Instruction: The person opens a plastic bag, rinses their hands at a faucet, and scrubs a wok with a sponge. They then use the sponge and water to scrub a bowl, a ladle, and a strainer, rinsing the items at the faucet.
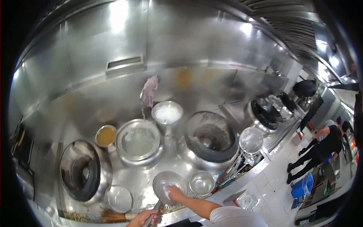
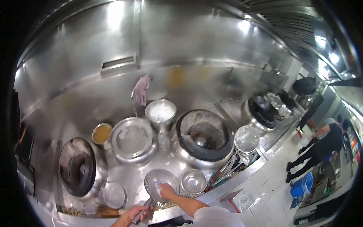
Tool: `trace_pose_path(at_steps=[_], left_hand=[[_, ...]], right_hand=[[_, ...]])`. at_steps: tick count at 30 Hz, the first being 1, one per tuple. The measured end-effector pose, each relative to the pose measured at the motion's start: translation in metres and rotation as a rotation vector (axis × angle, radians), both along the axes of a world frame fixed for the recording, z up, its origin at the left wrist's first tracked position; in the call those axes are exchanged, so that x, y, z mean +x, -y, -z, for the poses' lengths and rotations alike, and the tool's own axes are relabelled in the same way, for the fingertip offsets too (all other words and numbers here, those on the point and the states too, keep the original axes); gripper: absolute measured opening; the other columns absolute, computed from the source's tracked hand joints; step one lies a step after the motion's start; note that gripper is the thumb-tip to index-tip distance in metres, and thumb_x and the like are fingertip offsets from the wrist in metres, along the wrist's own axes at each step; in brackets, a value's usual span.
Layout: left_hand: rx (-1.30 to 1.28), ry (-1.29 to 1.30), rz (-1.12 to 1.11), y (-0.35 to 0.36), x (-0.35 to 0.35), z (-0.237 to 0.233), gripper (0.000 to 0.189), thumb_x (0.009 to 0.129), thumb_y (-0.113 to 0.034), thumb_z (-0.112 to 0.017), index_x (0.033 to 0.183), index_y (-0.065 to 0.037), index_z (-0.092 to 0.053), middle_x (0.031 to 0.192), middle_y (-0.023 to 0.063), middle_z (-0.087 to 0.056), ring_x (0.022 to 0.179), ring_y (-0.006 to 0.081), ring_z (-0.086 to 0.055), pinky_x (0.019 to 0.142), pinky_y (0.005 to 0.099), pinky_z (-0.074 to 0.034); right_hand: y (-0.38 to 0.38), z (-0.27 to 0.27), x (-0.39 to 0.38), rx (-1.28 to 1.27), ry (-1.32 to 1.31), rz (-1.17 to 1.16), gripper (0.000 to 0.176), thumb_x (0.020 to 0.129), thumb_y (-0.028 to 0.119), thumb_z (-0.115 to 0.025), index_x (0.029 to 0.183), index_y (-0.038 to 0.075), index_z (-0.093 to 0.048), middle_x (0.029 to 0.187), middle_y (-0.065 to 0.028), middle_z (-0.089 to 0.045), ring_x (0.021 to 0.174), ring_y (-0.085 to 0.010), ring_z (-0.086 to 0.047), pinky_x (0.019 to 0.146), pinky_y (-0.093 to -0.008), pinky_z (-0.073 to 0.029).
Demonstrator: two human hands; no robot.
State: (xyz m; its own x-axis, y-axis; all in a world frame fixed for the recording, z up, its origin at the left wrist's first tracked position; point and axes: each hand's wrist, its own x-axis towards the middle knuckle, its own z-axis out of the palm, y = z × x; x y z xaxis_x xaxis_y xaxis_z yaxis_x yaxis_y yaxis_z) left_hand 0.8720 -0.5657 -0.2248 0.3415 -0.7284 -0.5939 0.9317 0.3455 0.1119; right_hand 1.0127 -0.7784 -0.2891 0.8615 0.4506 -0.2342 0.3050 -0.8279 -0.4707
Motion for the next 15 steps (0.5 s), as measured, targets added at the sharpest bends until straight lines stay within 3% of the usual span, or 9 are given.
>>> trace_pose_path(at_steps=[1,2,4,5,6,7,10,13,15], left_hand=[[-0.028,-0.049,-0.017,-0.001,-0.004,0.003,0.021,0.090,-0.025,-0.052,0.103,-0.009,-0.054,0.063,0.0003,-0.050,0.047,0.0096,-0.047,0.040,0.0240,-0.039],[0.131,0.041,-0.007,-0.002,-0.009,-0.010,0.029,0.093,-0.029,-0.047,0.115,-0.011,-0.051,0.063,-0.0015,-0.048,0.048,0.0080,-0.043,0.041,0.0209,-0.035],[0.179,0.122,-0.046,0.000,-0.020,0.008,0.034,0.093,-0.033,-0.047,0.117,-0.009,-0.052,0.059,-0.0037,-0.048,0.046,0.0064,-0.045,0.041,0.0204,-0.036],[0.212,0.095,-0.028,0.003,-0.023,0.001,0.034,0.092,-0.035,-0.048,0.115,-0.009,-0.054,0.060,-0.0029,-0.048,0.045,0.0056,-0.045,0.040,0.0185,-0.037],[0.363,0.104,-0.010,0.011,-0.021,-0.031,0.033,0.092,-0.035,-0.048,0.112,-0.010,-0.055,0.059,-0.0023,-0.047,0.043,0.0050,-0.043,0.037,0.0170,-0.036],[0.311,-0.058,-0.029,0.012,-0.015,-0.041,0.032,0.092,-0.034,-0.048,0.113,-0.010,-0.055,0.059,-0.0021,-0.046,0.042,0.0048,-0.040,0.035,0.0169,-0.034],[0.144,-0.104,-0.068,0.011,-0.007,-0.042,0.030,0.092,-0.034,-0.048,0.110,-0.011,-0.054,0.057,-0.0030,-0.043,0.040,0.0045,-0.038,0.033,0.0190,-0.033],[0.302,-0.028,0.033,0.002,-0.005,-0.051,0.029,0.093,-0.034,-0.047,0.107,-0.011,-0.054,0.056,-0.0033,-0.042,0.039,0.0051,-0.038,0.033,0.0207,-0.033],[0.293,-0.036,0.017,0.001,-0.012,-0.049,0.029,0.093,-0.034,-0.047,0.107,-0.011,-0.054,0.056,-0.0033,-0.042,0.039,0.0053,-0.038,0.033,0.0211,-0.033]], right_hand=[[-0.019,0.019,-0.006,0.281,0.005,-0.049,0.045,0.071,0.004,-0.055,0.115,0.013,-0.056,0.111,-0.0184,-0.056,0.108,-0.0346,-0.051,0.095,-0.0419,-0.039],[-0.029,0.044,-0.021,0.561,-0.019,-0.088,0.042,0.070,0.003,-0.056,0.111,0.011,-0.059,0.111,-0.0172,-0.058,0.108,-0.0332,-0.052,0.096,-0.0425,-0.038],[-0.013,0.018,-0.007,0.208,0.085,-0.303,0.040,0.071,0.005,-0.054,0.111,0.009,-0.059,0.113,-0.0188,-0.056,0.110,-0.0344,-0.050,0.098,-0.0432,-0.037],[-0.002,0.062,0.008,0.113,0.164,-0.320,0.036,0.072,0.007,-0.054,0.108,0.006,-0.060,0.108,-0.0212,-0.057,0.106,-0.0354,-0.051,0.096,-0.0431,-0.038],[0.011,0.057,0.022,0.157,0.509,-0.341,0.031,0.074,0.008,-0.055,0.104,0.004,-0.059,0.099,-0.0232,-0.056,0.098,-0.0366,-0.053,0.090,-0.0446,-0.040],[0.003,0.045,0.050,0.237,0.290,-0.139,0.031,0.074,0.009,-0.055,0.105,0.003,-0.057,0.094,-0.0227,-0.055,0.091,-0.0377,-0.053,0.084,-0.0462,-0.041],[-0.048,0.032,0.038,0.418,0.290,0.063,0.036,0.071,0.005,-0.058,0.107,0.006,-0.056,0.095,-0.0203,-0.055,0.091,-0.0382,-0.052,0.081,-0.0461,-0.042],[-0.076,0.020,0.007,0.583,-0.067,-0.218,0.043,0.071,0.001,-0.056,0.112,0.014,-0.054,0.098,-0.0199,-0.055,0.096,-0.0383,-0.052,0.084,-0.0451,-0.042],[-0.056,0.024,0.040,0.389,0.048,-0.215,0.042,0.071,0.002,-0.055,0.112,0.013,-0.055,0.099,-0.0198,-0.055,0.097,-0.0379,-0.052,0.086,-0.0443,-0.042]])
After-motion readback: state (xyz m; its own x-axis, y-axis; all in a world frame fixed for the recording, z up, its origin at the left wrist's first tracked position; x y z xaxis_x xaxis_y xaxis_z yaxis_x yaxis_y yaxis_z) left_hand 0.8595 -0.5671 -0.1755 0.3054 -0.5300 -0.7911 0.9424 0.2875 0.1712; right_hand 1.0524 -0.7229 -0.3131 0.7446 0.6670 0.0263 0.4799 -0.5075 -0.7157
